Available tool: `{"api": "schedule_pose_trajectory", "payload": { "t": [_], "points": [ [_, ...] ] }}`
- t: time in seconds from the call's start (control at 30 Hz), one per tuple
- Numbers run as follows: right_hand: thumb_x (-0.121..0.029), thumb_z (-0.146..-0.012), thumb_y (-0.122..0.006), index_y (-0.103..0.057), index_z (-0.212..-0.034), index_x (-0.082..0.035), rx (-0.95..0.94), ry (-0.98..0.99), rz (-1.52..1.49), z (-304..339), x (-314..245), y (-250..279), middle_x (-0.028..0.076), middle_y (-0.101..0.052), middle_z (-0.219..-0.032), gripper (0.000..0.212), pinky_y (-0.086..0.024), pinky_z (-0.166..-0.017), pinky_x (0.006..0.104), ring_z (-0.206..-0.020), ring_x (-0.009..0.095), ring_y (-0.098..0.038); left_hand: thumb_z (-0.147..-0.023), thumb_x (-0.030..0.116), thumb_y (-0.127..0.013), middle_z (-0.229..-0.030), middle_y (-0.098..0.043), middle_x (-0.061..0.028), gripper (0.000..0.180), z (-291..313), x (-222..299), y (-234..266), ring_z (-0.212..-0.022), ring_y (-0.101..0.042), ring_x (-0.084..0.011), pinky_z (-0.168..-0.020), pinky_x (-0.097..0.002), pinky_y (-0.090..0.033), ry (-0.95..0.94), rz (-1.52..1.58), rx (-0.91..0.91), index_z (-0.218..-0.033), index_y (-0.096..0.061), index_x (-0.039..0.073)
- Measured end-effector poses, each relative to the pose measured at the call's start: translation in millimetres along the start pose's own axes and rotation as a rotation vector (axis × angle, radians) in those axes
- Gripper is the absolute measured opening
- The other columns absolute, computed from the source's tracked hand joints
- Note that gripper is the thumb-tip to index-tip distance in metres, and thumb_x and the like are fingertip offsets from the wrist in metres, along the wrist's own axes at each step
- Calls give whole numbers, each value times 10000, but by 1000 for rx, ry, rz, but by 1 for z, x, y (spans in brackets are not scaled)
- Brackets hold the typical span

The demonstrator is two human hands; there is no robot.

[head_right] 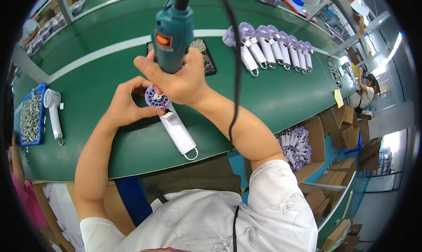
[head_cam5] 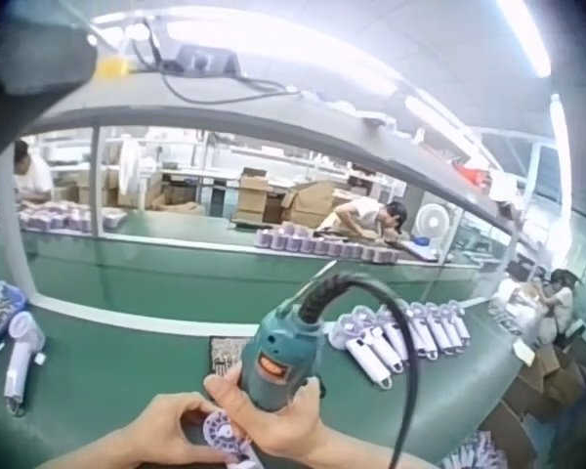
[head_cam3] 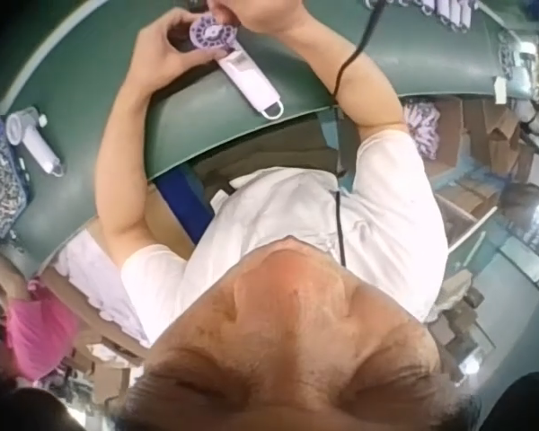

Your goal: The person assembles handheld portable fans by installing internal components into fan casings, then securing the casings with screws using an electric screwdriver.

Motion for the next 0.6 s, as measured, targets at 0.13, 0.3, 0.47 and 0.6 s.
{"api": "schedule_pose_trajectory", "payload": {
  "t": [0.13,0.3,0.47,0.6],
  "points": [
    [-59,-927,-741,-683,-928,12,-112,-53,-4,-2,5,-7,46,-660,-680,92,-468,-463,237,-519,92,-604,-617,221,-995,-922,-730,-72,526,1,-11,-6,-844,-692,-166,-808,-319,-562,-20,16,-17,-985,-678,19],
    [-30,-890,-767,-716,-996,14,-199,221,127,16,-67,-17,48,-701,-780,126,-513,-525,258,-598,91,-642,-634,196,-987,-945,-741,-85,530,0,-5,-6,-867,-712,-171,-822,-333,-575,-85,-52,-21,-1010,-661,13],
    [-265,-733,-890,-706,-906,-23,-278,284,839,81,-67,-10,180,-676,-802,350,-535,-631,454,-698,365,-667,-611,227,-994,-934,-734,-102,547,2,-32,0,-826,-700,-153,-774,-321,-579,111,121,55,-981,-660,1],
    [-391,-793,-831,-668,-1086,12,-363,-128,1172,143,-18,17,205,-670,-778,525,-559,-672,472,-713,410,-684,-610,331,-1006,-868,-729,-81,581,1,3,-9,-770,-688,-129,-683,-292,-565,-43,-167,65,-954,-670,4]
  ]
}}
Point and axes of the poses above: each hand's wrist, its own z-axis away from the middle knuckle, its own y-axis out of the back of the hand, x = y × z, the point moved 10 cm from there along -z, towards the middle knuckle
